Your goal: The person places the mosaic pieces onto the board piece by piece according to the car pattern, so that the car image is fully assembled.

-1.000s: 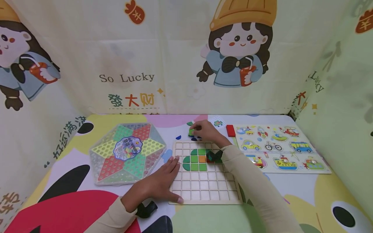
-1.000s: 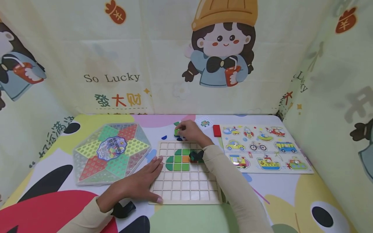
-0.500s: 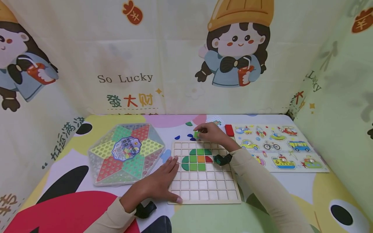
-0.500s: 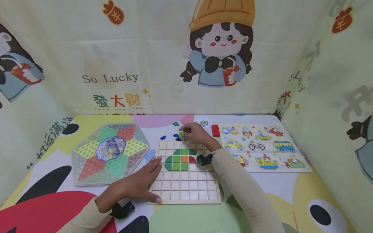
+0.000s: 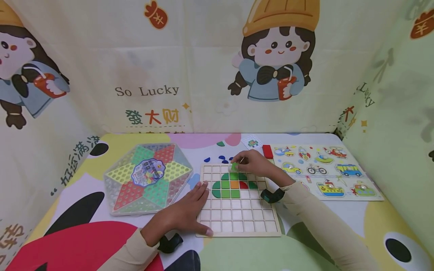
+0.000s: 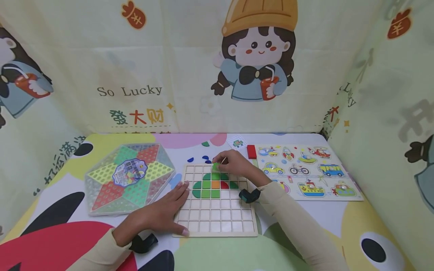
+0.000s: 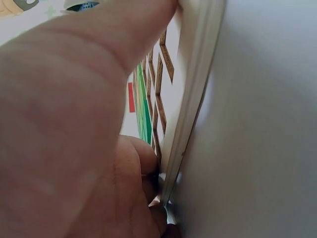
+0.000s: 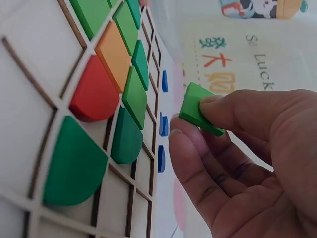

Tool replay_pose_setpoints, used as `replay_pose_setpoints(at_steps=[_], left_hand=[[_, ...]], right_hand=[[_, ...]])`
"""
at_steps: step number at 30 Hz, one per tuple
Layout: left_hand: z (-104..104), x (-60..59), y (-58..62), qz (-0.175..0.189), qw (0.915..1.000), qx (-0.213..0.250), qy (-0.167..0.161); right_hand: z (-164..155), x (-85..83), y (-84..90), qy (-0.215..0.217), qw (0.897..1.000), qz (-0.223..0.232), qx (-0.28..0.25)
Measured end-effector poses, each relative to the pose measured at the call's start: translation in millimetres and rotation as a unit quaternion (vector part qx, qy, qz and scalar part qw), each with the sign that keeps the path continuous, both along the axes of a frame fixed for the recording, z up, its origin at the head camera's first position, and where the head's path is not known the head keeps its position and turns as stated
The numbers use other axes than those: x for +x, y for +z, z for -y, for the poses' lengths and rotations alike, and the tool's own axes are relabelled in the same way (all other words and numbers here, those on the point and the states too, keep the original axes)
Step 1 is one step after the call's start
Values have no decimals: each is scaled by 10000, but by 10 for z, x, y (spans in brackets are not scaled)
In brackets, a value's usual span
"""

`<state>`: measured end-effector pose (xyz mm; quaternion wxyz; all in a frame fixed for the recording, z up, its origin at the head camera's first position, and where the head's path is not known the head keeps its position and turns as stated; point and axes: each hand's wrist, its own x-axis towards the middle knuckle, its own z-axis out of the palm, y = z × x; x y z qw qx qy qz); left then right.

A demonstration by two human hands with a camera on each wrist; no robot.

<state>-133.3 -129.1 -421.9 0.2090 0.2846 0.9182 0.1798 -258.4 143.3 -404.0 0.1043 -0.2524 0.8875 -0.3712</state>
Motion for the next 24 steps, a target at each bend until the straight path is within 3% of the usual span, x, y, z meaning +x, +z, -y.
replay_pose_setpoints(at_steps=[18,24], left_hand=[[20,-20,-2,62,9998,134,-98],[9,4,11,-67,9999,-69,-65]], right_hand=[[-225,403,-5,820,9958,390,-91],[-228,518,-13,964,9941,485,-86]])
